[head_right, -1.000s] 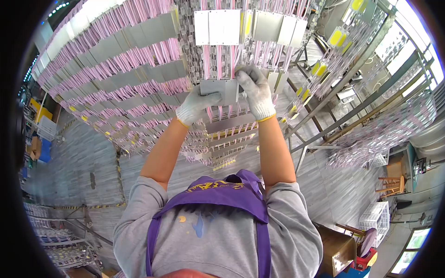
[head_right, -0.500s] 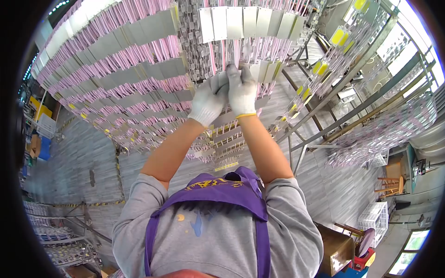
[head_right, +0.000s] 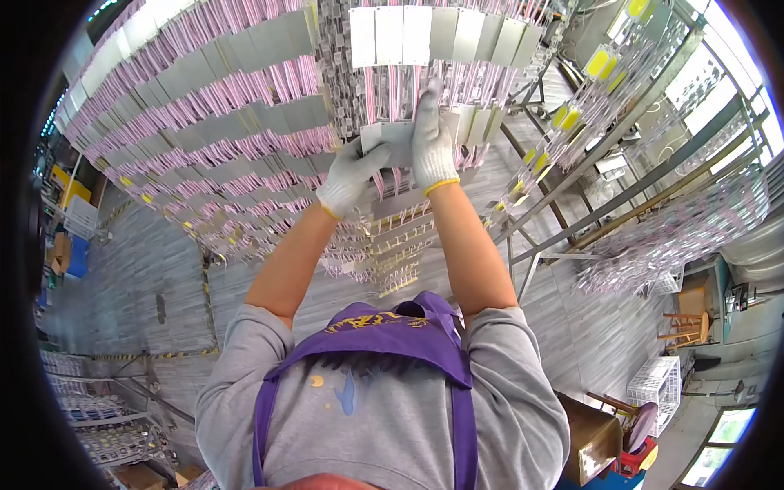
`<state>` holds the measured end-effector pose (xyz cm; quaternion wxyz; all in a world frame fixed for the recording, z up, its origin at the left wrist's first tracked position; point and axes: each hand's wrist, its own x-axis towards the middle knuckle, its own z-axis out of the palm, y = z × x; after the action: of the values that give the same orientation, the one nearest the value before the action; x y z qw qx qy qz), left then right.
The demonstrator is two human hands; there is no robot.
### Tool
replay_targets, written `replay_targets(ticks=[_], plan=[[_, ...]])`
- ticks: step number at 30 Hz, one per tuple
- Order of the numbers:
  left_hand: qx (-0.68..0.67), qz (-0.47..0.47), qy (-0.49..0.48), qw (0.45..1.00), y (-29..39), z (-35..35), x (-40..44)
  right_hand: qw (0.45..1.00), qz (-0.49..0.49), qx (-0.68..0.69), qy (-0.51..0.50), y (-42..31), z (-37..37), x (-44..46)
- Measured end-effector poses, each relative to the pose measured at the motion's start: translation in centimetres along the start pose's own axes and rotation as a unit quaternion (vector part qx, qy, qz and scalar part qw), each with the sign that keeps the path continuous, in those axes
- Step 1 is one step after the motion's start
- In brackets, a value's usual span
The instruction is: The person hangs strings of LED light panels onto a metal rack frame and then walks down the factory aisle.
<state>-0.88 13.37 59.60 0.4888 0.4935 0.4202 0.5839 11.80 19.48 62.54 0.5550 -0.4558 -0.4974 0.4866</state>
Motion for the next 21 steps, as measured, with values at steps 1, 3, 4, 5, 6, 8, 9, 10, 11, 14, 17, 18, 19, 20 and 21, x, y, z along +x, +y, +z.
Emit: replay_targets(ticks=[1, 3, 4, 5, 6, 8, 9, 10, 11, 14, 17, 18, 19, 20, 21], plan=[[-0.095, -0.016, -0.029, 0.995, 0.3, -0.1, -0.2, 1.0, -0.001, 0.0, -0.002, 0.3, -0.5, 0.4], [-0.107, -0.036, -0.047, 0.993, -1.4, -0.9, 0.3, 0.99, 0.087, 0.015, -0.111, 0.3, -1.3, 0.4], [-0.145, -0.022, -0.053, 0.988, -2.6, -1.2, 0.4, 0.983, 0.12, 0.066, -0.123, -1.1, -1.2, -0.8], [-0.181, -0.005, -0.062, 0.982, -3.4, -1.5, 1.0, 0.983, 0.115, 0.068, -0.123, -0.8, -1.1, -0.6], [-0.122, -0.018, -0.038, 0.992, -3.7, -1.7, 1.3, 0.987, 0.054, 0.078, -0.132, 0.2, -1.0, -0.3], [-0.032, -0.009, 0.006, 0.999, -3.6, -1.6, 1.1, 0.978, -0.063, 0.093, -0.174, 2.3, -1.7, 0.4], [0.059, 0.002, 0.051, 0.997, -3.4, -1.5, 1.1, 0.978, -0.062, 0.093, -0.175, 1.3, -1.9, 0.1], [0.149, 0.012, 0.097, 0.984, -3.4, -1.4, 0.9, 0.977, -0.054, 0.047, -0.203, -0.4, -1.9, -0.6], [0.149, 0.009, 0.099, 0.984, -3.6, -1.2, 1.0, 0.972, -0.044, 0.002, -0.23, -1.2, -2.0, -1.0], [0.115, -0.022, 0.087, 0.989, -2.8, -0.2, 1.2, 0.968, 0.018, 0.085, -0.236, -0.2, -2.6, -0.3], [-0.008, -0.071, 0.038, 0.997, -1.1, 0.6, 0.7, 0.951, 0.026, 0.135, -0.275, 1.2, -3.5, 0.9], [-0.007, -0.073, 0.036, 0.997, -1.0, 0.4, 0.6, 0.938, 0.025, 0.17, -0.299, 0.5, -3.4, 0.5], [0.014, -0.079, 0.01, 0.997, -0.8, -0.1, 0.8, 0.923, 0.021, 0.204, -0.326, -0.1, -3.2, 0.4], [0.033, -0.085, -0.015, 0.996, -0.7, -0.4, 0.9, 0.923, 0.02, 0.204, -0.327, 0.3, -3.1, 0.4], [0.034, -0.083, -0.015, 0.996, -0.7, -0.4, 1.1, 0.955, 0.007, 0.144, -0.258, 0.6, -2.9, 0.5]])
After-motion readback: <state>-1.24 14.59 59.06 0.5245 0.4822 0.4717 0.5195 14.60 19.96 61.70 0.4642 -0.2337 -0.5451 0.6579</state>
